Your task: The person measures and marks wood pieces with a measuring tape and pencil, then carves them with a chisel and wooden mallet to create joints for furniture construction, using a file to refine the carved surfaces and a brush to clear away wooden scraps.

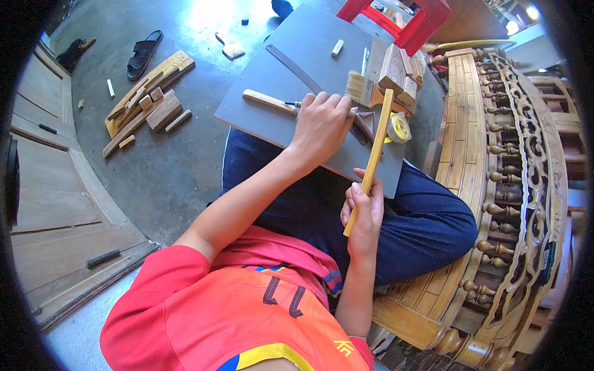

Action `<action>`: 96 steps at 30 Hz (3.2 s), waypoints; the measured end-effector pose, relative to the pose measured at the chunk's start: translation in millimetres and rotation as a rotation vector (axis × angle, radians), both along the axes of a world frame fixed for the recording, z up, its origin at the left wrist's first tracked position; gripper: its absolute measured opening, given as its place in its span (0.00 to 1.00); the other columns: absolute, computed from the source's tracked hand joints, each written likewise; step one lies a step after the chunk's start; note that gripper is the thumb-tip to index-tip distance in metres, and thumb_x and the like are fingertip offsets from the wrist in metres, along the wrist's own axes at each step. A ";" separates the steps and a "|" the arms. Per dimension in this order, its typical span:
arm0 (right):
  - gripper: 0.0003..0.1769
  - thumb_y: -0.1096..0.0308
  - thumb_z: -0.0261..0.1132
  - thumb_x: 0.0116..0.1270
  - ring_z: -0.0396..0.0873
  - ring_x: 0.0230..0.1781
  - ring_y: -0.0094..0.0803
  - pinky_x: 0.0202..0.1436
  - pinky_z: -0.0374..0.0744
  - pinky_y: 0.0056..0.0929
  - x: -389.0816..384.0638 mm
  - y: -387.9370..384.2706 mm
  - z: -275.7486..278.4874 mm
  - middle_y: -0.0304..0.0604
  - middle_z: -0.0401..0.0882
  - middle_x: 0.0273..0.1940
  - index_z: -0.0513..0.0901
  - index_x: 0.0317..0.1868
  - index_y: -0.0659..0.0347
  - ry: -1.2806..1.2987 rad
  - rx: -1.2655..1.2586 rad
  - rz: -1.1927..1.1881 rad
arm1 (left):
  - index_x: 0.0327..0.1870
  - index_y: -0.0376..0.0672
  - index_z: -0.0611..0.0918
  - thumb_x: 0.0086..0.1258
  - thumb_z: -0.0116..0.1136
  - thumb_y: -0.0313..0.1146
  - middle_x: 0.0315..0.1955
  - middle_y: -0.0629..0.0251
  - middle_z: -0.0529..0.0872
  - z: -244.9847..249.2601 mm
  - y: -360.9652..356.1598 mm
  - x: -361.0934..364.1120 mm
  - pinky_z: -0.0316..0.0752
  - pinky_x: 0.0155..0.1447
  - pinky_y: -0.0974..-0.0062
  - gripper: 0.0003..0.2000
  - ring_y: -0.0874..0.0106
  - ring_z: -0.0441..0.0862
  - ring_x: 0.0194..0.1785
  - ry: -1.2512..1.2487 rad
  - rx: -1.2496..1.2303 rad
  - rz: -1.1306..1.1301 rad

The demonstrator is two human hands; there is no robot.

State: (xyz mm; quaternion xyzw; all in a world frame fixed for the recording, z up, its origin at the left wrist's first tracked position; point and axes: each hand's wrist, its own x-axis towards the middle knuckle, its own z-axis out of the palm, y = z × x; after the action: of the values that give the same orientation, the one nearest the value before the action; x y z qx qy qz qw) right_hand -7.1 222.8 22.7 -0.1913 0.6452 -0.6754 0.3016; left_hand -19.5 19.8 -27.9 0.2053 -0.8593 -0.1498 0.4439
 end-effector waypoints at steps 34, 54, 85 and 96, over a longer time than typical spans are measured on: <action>0.22 0.59 0.63 0.85 0.66 0.21 0.15 0.23 0.68 0.16 3.4 0.5 -7.9 0.32 0.69 0.33 0.73 0.70 0.60 -0.003 0.018 0.021 | 0.40 0.45 0.81 0.80 0.64 0.36 0.32 0.63 0.82 15.5 0.0 7.9 0.71 0.47 0.58 0.07 0.60 0.83 0.39 0.230 0.072 -0.125; 0.23 0.58 0.64 0.85 0.66 0.20 0.14 0.23 0.68 0.15 5.7 -2.1 -6.8 0.32 0.70 0.33 0.73 0.70 0.62 -0.010 0.024 0.025 | 0.41 0.44 0.79 0.76 0.67 0.35 0.37 0.63 0.83 13.4 0.1 5.6 0.72 0.48 0.58 0.08 0.60 0.82 0.42 0.265 0.049 -0.226; 0.23 0.59 0.63 0.84 0.68 0.23 0.16 0.24 0.67 0.17 3.7 -1.1 9.6 0.33 0.72 0.40 0.74 0.72 0.60 0.334 0.236 0.050 | 0.44 0.42 0.77 0.74 0.65 0.32 0.37 0.58 0.81 14.1 -5.6 -0.5 0.73 0.49 0.54 0.08 0.54 0.83 0.44 0.238 0.120 -0.134; 0.24 0.56 0.59 0.87 0.67 0.26 0.16 0.26 0.70 0.19 9.5 -5.0 -3.2 0.33 0.71 0.40 0.74 0.73 0.60 0.211 -0.042 -0.097 | 0.45 0.43 0.78 0.73 0.66 0.33 0.38 0.59 0.82 8.0 -5.6 -2.1 0.73 0.50 0.55 0.09 0.56 0.83 0.45 0.164 0.105 -0.089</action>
State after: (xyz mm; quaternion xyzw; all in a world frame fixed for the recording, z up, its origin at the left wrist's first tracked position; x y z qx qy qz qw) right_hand 2.4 217.8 19.4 -0.2360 0.6676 -0.6788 0.1948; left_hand -21.6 14.3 -19.9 0.1769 -0.8194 -0.2307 0.4941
